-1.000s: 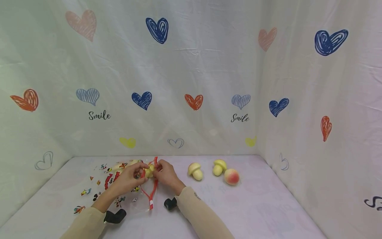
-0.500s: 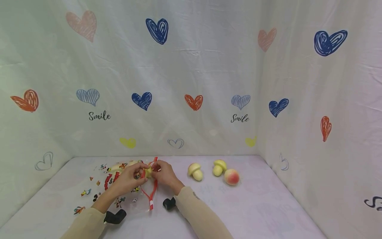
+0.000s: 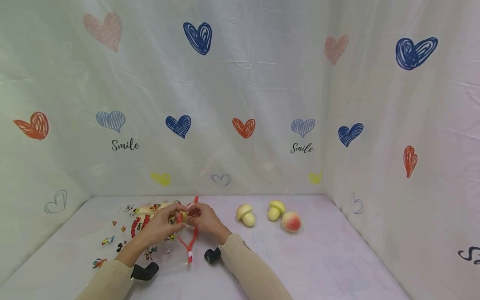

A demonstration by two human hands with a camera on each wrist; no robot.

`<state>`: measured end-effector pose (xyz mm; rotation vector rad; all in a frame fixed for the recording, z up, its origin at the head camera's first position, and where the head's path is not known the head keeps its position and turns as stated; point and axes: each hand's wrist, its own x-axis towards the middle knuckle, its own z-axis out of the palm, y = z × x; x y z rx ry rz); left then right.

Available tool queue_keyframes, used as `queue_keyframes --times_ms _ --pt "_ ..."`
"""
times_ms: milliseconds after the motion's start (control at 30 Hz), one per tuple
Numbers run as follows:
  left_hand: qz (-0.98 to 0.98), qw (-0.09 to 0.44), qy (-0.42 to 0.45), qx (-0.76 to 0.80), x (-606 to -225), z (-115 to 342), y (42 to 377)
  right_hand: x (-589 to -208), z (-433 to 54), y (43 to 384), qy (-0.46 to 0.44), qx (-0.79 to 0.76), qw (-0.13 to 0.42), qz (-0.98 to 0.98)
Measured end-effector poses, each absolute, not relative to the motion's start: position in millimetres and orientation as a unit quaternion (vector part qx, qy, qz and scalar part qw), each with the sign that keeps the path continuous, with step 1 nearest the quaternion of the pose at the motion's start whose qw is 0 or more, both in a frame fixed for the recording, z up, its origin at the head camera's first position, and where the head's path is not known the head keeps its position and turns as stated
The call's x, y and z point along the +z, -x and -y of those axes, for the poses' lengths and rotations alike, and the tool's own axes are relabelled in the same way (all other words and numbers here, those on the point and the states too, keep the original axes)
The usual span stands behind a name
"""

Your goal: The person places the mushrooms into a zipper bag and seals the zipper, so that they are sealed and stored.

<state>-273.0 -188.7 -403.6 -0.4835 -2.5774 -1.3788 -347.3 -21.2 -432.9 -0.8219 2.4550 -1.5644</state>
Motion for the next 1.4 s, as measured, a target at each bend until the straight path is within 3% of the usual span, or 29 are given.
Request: queue_keyframes --times_ms 1400 --pt "0.872 0.085 0.136 -0.462 -405 188 275 -414 -39 333 0.304 -0.395 0.012 -0.867"
